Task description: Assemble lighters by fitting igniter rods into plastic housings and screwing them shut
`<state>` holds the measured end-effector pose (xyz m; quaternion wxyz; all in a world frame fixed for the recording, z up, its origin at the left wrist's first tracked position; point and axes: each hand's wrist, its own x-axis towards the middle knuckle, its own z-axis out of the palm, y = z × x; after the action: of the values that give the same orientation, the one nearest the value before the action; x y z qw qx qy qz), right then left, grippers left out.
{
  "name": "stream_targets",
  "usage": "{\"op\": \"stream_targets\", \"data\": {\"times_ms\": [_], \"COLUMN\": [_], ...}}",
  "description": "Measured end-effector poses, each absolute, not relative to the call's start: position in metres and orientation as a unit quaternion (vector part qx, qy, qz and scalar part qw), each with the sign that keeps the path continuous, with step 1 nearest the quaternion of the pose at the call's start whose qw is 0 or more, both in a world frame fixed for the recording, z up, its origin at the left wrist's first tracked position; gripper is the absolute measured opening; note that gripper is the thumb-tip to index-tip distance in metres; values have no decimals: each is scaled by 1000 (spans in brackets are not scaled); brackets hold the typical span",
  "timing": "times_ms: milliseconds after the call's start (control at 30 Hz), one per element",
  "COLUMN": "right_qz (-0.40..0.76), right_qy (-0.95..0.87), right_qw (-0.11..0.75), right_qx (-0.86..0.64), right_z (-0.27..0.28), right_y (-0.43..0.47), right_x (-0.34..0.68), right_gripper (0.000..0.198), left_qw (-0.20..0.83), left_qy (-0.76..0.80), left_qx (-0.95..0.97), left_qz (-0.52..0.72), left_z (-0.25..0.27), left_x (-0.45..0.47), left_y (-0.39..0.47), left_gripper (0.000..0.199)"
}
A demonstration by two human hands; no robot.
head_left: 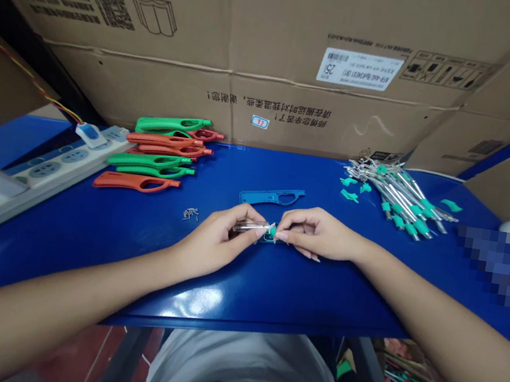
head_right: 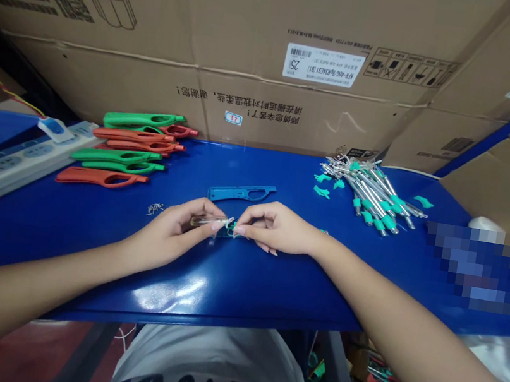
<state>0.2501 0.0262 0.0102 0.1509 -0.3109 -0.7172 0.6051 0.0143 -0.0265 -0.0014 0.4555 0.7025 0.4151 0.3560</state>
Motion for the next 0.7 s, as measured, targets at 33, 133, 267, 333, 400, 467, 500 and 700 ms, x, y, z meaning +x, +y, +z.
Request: {"op": "stream_targets", "data": {"times_ms": [33,133,267,333,400,467,500,700], "right_qz": [605,608,605,605,606,606,606,609], "right_qy": [-718,-714,-714,-712,-711,-710,-710,-707], "right_qw": [151,152,158,161,161,161,161,161], "right_qx": [-309,-311,-317,-319,-320,-319,-320,-323], "right_z": [10,11,13,14,15,16,16,17], "right_y": [27,27,25,25,25,24,24,24], "right_x": [250,250,249,249,249,249,249,249], "right_gripper": [36,35,35,35,35,35,35,35], "left_qw": [453,450,455,458,460,462,463,456], "left_qy": [419,427,429,427,425,422,422,425], "left_qx": [702,698,692,691,690,689,688,690], "left_qz": [356,358,360,360,362,365,366,368], "left_z": [-1,1,1,0,-1,-1,-1,0], "left_x": [15,15,15,15,15,15,15,15], "left_y": [-26,-27,-27,-27,-27,-27,-27,-27], "left_gripper": [23,23,23,24,24,23,23,23]}}
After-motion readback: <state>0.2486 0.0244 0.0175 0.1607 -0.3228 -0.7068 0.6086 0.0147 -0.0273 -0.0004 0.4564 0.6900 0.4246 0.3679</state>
